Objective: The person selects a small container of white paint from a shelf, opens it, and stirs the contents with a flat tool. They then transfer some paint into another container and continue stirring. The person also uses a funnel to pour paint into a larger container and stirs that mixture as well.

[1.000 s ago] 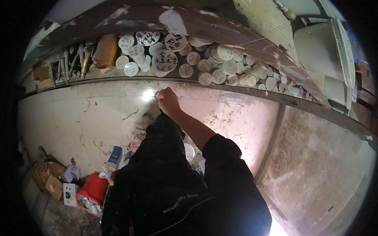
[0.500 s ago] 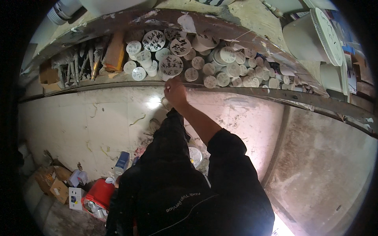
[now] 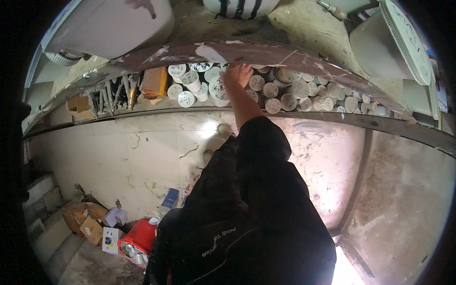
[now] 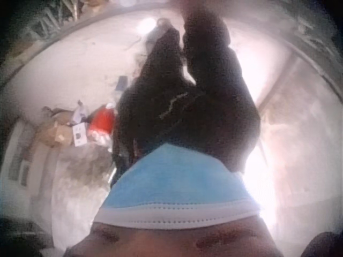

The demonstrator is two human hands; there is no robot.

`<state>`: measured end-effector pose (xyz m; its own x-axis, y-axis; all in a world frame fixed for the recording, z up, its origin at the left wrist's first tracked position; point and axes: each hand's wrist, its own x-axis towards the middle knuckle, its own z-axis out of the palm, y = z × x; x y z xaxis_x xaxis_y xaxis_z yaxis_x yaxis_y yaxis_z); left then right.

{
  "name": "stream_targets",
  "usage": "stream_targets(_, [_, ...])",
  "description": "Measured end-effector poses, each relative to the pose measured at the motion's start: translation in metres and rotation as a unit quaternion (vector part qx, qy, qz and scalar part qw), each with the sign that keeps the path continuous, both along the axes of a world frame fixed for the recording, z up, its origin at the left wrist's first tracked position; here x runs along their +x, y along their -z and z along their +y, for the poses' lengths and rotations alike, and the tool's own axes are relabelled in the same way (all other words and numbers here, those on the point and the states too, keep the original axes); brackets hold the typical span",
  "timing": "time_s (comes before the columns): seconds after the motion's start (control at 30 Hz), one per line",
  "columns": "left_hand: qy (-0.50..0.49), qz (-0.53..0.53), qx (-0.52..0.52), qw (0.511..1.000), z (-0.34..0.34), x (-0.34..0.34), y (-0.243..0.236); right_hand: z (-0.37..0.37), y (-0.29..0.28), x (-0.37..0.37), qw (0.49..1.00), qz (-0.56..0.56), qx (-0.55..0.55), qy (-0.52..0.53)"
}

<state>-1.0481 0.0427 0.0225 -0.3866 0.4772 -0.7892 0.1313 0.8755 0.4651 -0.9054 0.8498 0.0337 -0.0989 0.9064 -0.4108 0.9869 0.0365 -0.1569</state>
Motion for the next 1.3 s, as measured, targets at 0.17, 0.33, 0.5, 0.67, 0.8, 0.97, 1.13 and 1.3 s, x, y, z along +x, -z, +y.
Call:
stream_targets(0.17, [0.020,0.000,-0.021,1.000,-0.002,-0.008,-0.008,0.010,0.013,0.013,0.987,0.104,0.121,-0.013])
stream_targets(0.33, [0.042,-0.004,-0.028,0.999,0.015,-0.021,-0.006,-0.021,-0.027,0.036,0.904,0.255,0.334,-0.073])
stream_targets(0.5, [-0.003,-0.017,0.015,1.000,0.111,-0.027,-0.035,-0.075,-0.114,0.058,0.808,0.434,0.368,-0.152])
stream_targets(0.67, [0.004,0.038,0.196,0.980,0.287,-0.010,-0.135,-0.143,-0.180,0.064,0.768,0.558,0.264,-0.170])
stream_targets(0.8, [0.125,0.169,0.373,0.904,0.398,0.015,-0.223,-0.194,-0.215,0.053,0.706,0.668,0.158,-0.173])
stream_targets(0.97, [0.051,0.077,0.470,0.878,0.443,0.032,-0.267,-0.249,-0.254,0.027,0.688,0.700,0.079,-0.175])
stream_targets(1.13, [-0.010,0.085,0.515,0.853,0.426,0.022,-0.283,-0.259,-0.282,0.003,0.696,0.685,0.002,-0.214])
stream_targets(1.3, [0.013,0.065,0.538,0.840,0.408,-0.001,-0.326,-0.264,-0.301,-0.015,0.734,0.644,0.053,-0.209])
